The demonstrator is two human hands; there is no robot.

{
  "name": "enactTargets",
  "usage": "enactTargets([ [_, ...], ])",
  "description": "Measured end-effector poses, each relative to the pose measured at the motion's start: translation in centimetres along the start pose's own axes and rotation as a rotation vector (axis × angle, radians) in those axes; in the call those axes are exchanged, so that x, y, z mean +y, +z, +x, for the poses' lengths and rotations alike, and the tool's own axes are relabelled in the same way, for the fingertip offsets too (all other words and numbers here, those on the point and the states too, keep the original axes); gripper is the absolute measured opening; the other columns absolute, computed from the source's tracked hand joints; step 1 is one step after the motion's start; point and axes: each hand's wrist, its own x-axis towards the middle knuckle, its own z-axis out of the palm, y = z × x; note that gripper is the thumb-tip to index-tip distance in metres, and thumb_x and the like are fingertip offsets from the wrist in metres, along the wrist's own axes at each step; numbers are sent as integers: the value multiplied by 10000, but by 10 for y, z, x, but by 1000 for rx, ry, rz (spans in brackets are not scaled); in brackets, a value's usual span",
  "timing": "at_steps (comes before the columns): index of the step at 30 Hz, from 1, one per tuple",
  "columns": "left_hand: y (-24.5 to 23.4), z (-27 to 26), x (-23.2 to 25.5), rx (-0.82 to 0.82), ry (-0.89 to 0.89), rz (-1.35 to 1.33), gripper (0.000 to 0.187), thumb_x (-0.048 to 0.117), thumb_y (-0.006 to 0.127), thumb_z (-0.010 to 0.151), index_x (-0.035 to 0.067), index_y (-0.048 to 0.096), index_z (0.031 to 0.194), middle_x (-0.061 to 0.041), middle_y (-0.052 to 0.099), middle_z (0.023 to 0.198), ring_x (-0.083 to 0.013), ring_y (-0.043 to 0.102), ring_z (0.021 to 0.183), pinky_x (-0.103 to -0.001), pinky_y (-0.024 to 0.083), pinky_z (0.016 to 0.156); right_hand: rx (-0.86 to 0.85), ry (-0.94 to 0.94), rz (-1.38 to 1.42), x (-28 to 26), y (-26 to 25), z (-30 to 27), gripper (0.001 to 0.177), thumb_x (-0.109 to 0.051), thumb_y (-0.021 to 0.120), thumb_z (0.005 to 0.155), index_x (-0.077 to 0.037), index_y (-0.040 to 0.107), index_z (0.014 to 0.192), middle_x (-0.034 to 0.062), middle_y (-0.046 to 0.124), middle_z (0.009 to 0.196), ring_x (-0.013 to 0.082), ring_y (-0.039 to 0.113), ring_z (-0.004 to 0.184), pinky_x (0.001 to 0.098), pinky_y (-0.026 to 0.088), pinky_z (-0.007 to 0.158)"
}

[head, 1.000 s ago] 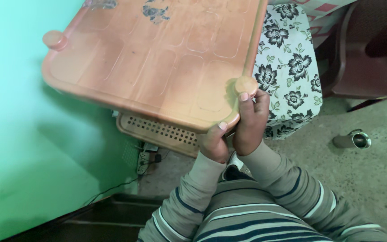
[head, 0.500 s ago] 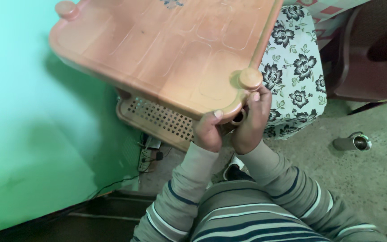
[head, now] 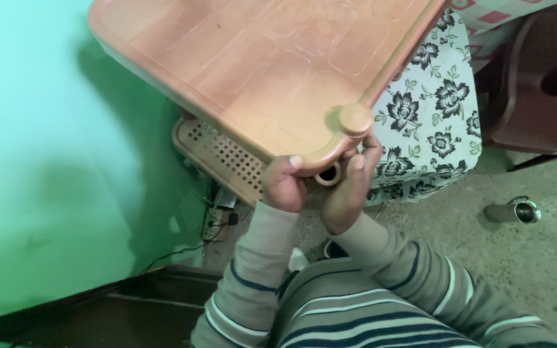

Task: The person assembles a plastic stool by inserting four cylindrical legs into the underside of a perforated seat and then attaching a solid top tray. The person repeatedly aligns and pushes each leg into place, then flips the assembly to secure the top tray onto the legs.

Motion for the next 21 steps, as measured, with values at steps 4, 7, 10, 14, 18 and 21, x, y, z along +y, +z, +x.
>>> enactTargets([
  [4, -3, 0, 12, -35, -25, -111, 755, 194, 587, 762, -126, 445, 1431, -251, 588, 1388, -376, 598, 1289, -475, 457, 1169, -37, 21, 72, 4, 11, -6, 940, -671, 508, 1029, -24, 121, 1591, 229, 367, 1562, 305, 433, 1442, 449, 373, 1231],
  [7, -4, 3, 22, -66, -35, -108, 776, 202, 595, 770, -131, 427, 1450, -265, 581, 1393, -388, 595, 1282, -487, 455, 1164, -38, 15, 105, 9, 19, -5, 970, -697, 514, 1014, -27, 112, 1589, 220, 309, 1600, 310, 376, 1492, 462, 328, 1277],
  [10, -3, 6, 25, -45, 9, -56, 794, 203, 604, 765, -117, 419, 1467, -257, 569, 1403, -383, 587, 1292, -487, 449, 1169, -11, -3, 110, 12, 23, -4, 959, -677, 514, 1026, -15, 116, 1596, 226, 300, 1607, 323, 366, 1506, 474, 318, 1292],
  [14, -5, 18, 28, 4, 117, 3, 817, 200, 609, 731, -98, 424, 1469, -232, 570, 1427, -357, 577, 1337, -457, 435, 1203, -38, -17, 128, 18, 28, 1, 948, -657, 502, 1034, -12, 99, 1601, 219, 303, 1611, 323, 360, 1523, 469, 304, 1305],
  [18, -13, 31, 37, 12, 148, -1, 807, 187, 608, 728, -92, 433, 1465, -237, 573, 1414, -372, 570, 1327, -480, 429, 1202, -106, -29, 74, 24, 29, 7, 986, -683, 491, 1024, -7, 77, 1610, 214, 289, 1621, 319, 363, 1514, 472, 311, 1305],
  [21, -22, 41, 46, 53, 131, -48, 806, 175, 604, 711, -65, 438, 1463, -219, 573, 1414, -360, 566, 1329, -470, 425, 1202, -174, 39, 133, 31, 30, 12, 1041, -669, 544, 1002, -29, 19, 1632, 170, 248, 1643, 278, 326, 1544, 434, 283, 1322],
])
